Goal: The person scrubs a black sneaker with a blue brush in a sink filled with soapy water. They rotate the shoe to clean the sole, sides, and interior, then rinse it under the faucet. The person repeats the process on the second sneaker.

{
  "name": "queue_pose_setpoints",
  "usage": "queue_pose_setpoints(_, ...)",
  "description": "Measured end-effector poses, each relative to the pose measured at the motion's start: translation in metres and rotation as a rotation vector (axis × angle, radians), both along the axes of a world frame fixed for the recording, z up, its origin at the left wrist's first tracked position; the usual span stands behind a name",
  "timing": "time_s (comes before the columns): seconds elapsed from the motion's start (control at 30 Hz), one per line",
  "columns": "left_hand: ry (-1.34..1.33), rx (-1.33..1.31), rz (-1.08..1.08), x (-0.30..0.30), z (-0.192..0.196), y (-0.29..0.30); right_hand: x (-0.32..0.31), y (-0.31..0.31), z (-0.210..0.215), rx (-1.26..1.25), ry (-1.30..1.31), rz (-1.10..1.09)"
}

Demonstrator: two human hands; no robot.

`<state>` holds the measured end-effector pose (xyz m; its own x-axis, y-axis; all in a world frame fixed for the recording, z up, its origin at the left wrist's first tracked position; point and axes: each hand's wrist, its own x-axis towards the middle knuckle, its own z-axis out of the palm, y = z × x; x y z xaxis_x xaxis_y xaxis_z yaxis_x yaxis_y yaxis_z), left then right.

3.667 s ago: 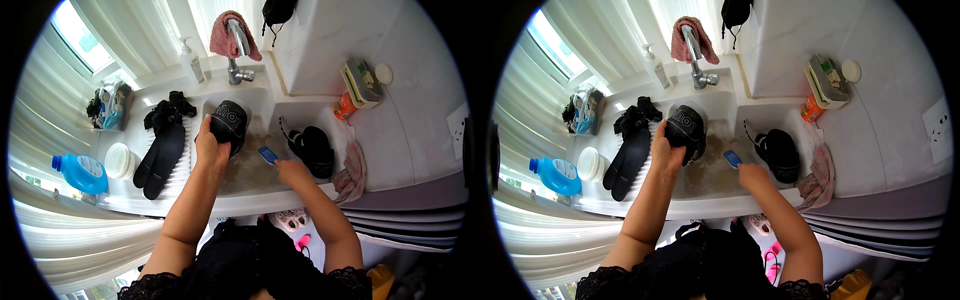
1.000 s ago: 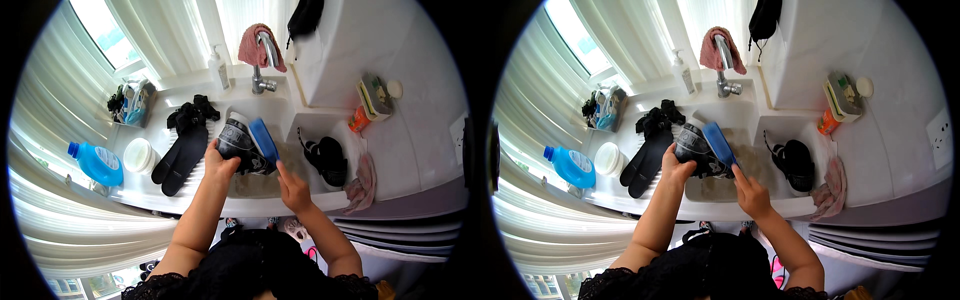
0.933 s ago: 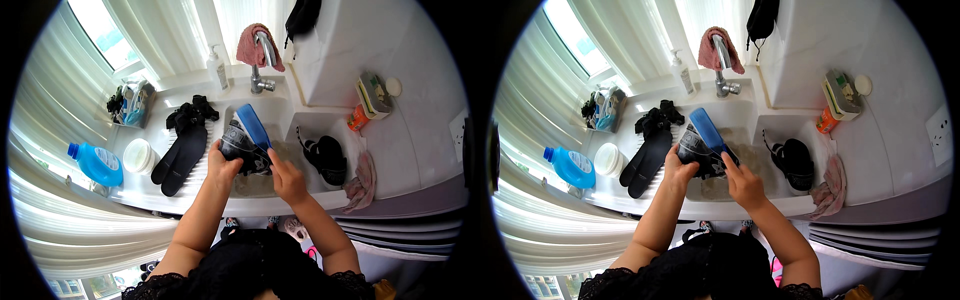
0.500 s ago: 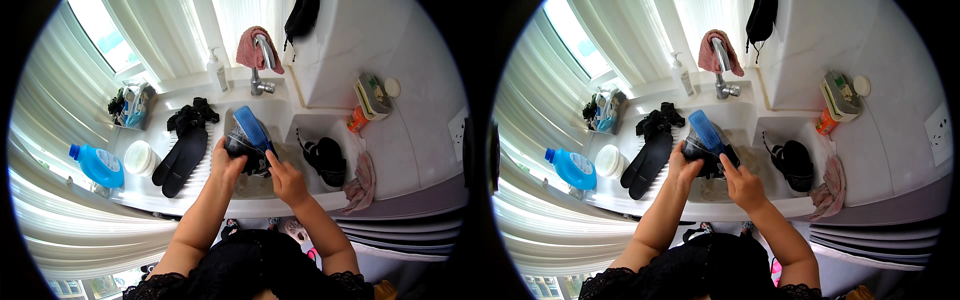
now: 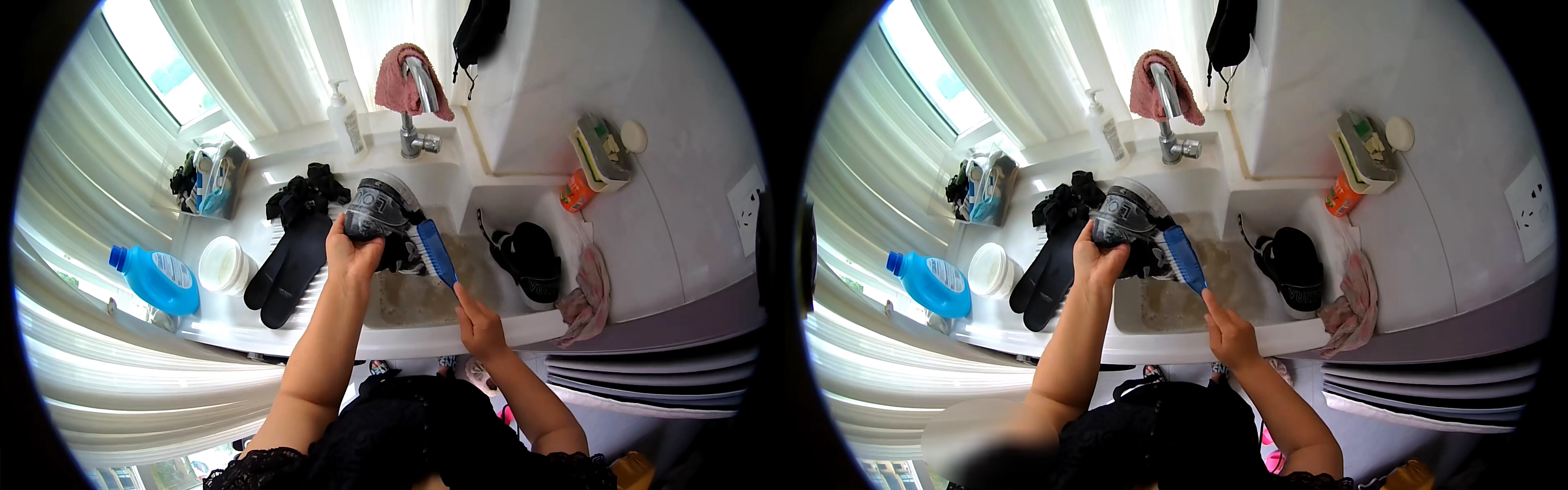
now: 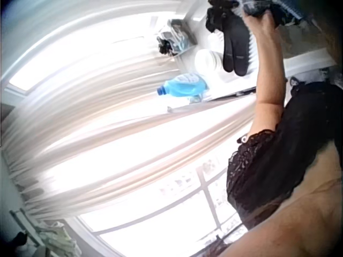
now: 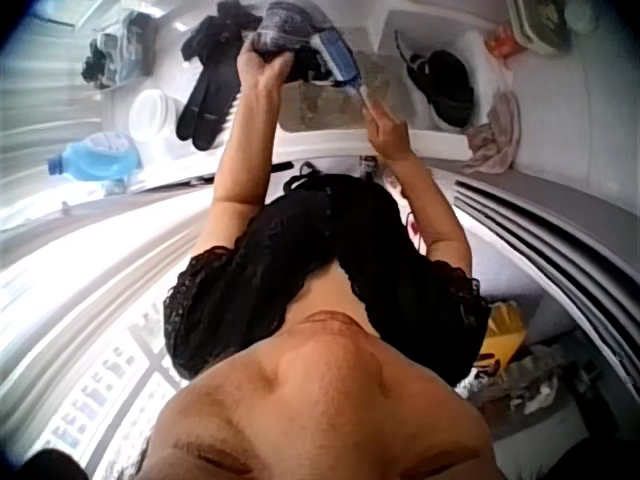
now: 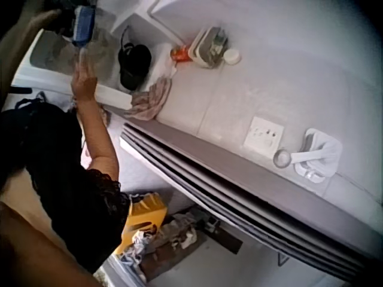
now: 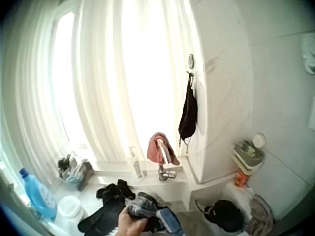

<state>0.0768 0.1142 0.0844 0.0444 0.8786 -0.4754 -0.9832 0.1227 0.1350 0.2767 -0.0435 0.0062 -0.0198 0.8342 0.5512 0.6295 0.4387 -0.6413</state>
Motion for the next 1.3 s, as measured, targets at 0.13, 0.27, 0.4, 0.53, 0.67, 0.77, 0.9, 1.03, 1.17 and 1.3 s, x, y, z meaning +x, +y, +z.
queue_pose_setpoints(0.13, -0.02, 0.014, -0.025, 0.004, -0.011, -0.001, -0.028, -0.002, 0.029, -0.069, 0.0, 0.063)
queue_pose_setpoints(0.27, -0.057, 0.041, 0.005, 0.0, -0.001, -0.003, -0.024, 0.004, 0.028, -0.068, 0.047, 0.027)
queue_pose_setpoints(0.4, 0.044, 0.175, -0.175, 0.005, -0.009, -0.009, -0.014, -0.007, 0.026, -0.083, -0.029, 0.042)
queue_pose_setpoints(0.53, 0.302, 0.356, -0.431, 0.027, -0.013, -0.027, -0.021, 0.008, 0.08, -0.04, -0.365, 0.006)
queue_pose_setpoints(0.67, 0.333, 0.449, -0.616, 0.02, 0.008, -0.033, -0.012, -0.011, 0.097, -0.124, -0.467, -0.072)
queue_pose_setpoints(0.77, 0.41, 0.573, -0.635, 0.013, 0.011, -0.026, -0.001, -0.045, 0.088, -0.168, -0.476, -0.075)
queue_pose_setpoints(0.9, 0.571, 0.684, -0.548, 0.021, 0.009, -0.024, -0.013, -0.012, 0.12, -0.068, -0.322, -0.106)
queue_pose_setpoints(1.03, 0.883, 0.887, -0.688, 0.001, 0.065, -0.016, -0.011, -0.01, 0.122, 0.029, -0.012, -0.07)
queue_pose_setpoints(1.17, 1.44, 1.129, -0.63, -0.019, 0.049, -0.018, -0.013, -0.034, 0.105, -0.162, 0.096, -0.005)
queue_pose_setpoints(1.3, 1.762, 0.898, -0.592, -0.046, -0.011, -0.022, -0.038, -0.023, 0.078, -0.266, -0.008, 0.076)
